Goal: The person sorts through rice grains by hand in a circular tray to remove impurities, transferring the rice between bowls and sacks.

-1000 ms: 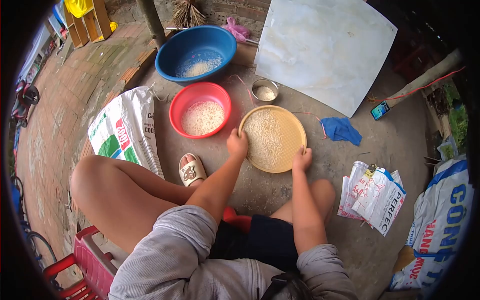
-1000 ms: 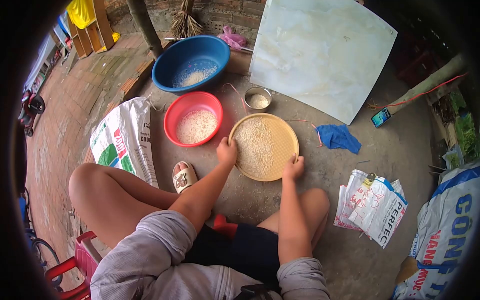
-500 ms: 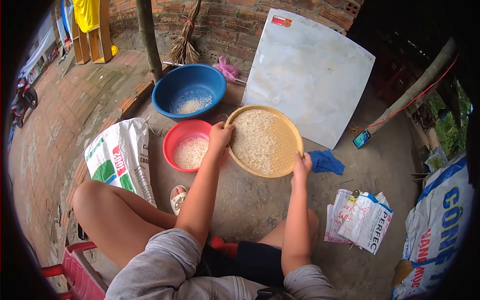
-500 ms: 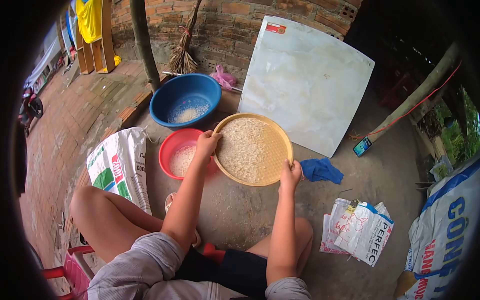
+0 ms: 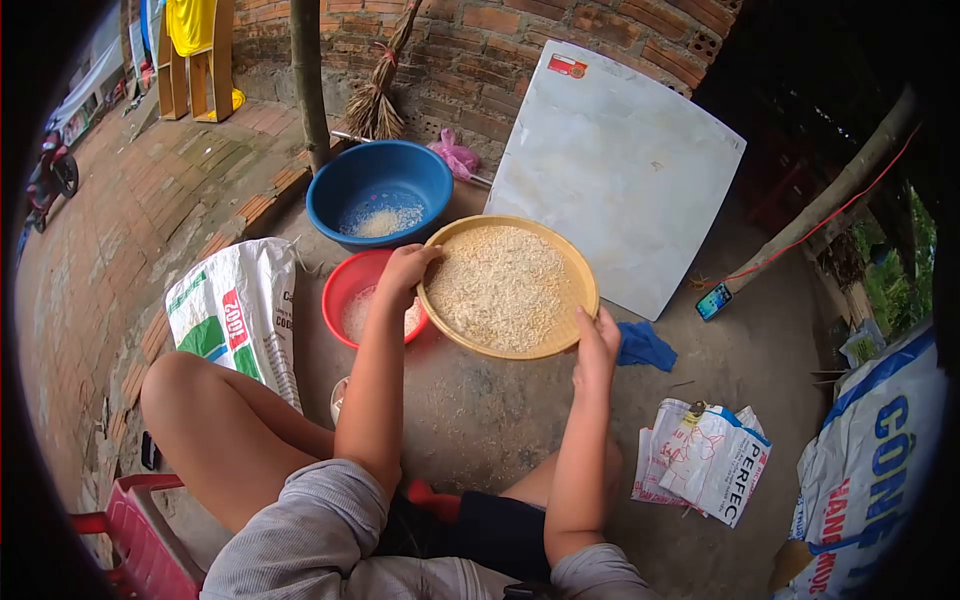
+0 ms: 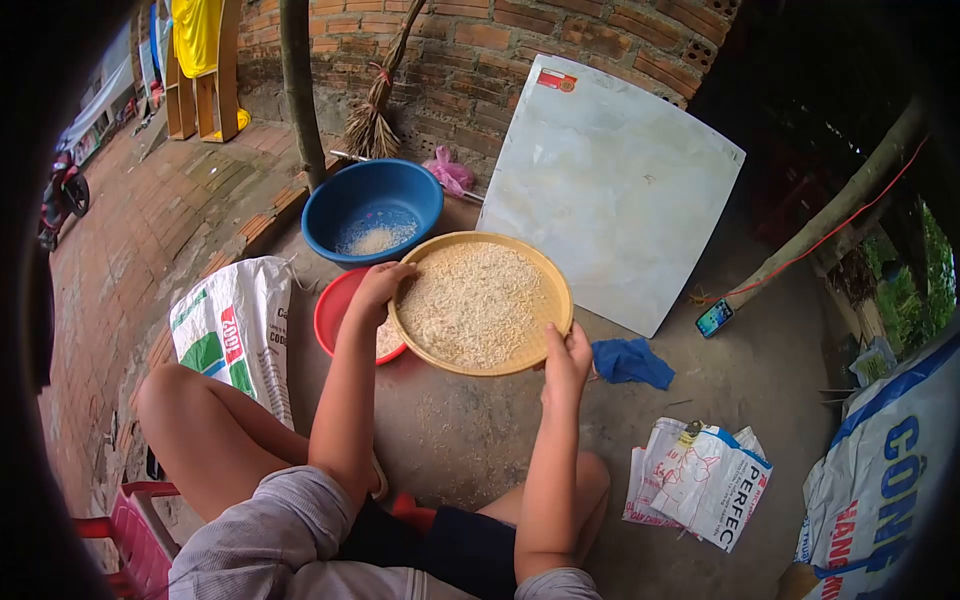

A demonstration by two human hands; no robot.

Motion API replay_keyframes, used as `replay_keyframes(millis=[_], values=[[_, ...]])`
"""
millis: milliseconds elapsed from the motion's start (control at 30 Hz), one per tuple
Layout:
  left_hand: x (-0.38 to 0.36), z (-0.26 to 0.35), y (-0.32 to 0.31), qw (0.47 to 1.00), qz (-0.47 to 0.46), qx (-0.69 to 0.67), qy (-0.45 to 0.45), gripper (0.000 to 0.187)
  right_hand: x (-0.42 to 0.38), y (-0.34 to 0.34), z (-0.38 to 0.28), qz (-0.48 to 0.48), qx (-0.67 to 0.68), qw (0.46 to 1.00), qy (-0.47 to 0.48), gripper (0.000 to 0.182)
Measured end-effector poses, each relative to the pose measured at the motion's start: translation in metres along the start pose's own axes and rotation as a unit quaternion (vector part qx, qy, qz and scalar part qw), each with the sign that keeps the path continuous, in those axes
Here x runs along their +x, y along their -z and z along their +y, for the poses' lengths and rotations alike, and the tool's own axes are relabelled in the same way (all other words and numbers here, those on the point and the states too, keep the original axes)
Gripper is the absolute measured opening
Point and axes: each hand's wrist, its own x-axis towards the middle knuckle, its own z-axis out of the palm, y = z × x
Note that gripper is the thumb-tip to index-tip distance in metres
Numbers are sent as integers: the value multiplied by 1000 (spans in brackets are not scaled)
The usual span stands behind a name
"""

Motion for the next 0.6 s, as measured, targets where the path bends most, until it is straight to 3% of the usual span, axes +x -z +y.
replay_keyframes(millis=[100, 167, 233, 367, 433, 500, 600], values=[[-11, -8, -54, 999, -16, 40, -11, 14, 14, 44, -7, 77, -9, 997, 13, 29], [-21, -9, -76, 998, -18, 40, -43, 14, 16, 55, -13, 76, 17, 997, 30, 30], [-19, -2, -66, 998, -28, 25, -41, 14, 10, 47, -23, 83, 32, 995, 38, 29], [-12, 24, 5, 999, -17, -47, -20, 18, -14, -17, -8, 0, 14, 999, 47, 34], [-18, 31, 34, 999, -18, -42, -17, 19, -22, -32, -6, -35, -3, 999, -7, 34], [-14, 26, 33, 999, -10, -45, -13, 19, -14, -24, -4, -35, -1, 999, -9, 34], [-20, 19, -19, 999, -7, 12, -36, 15, 0, 11, -15, 8, -18, 1000, -2, 33]])
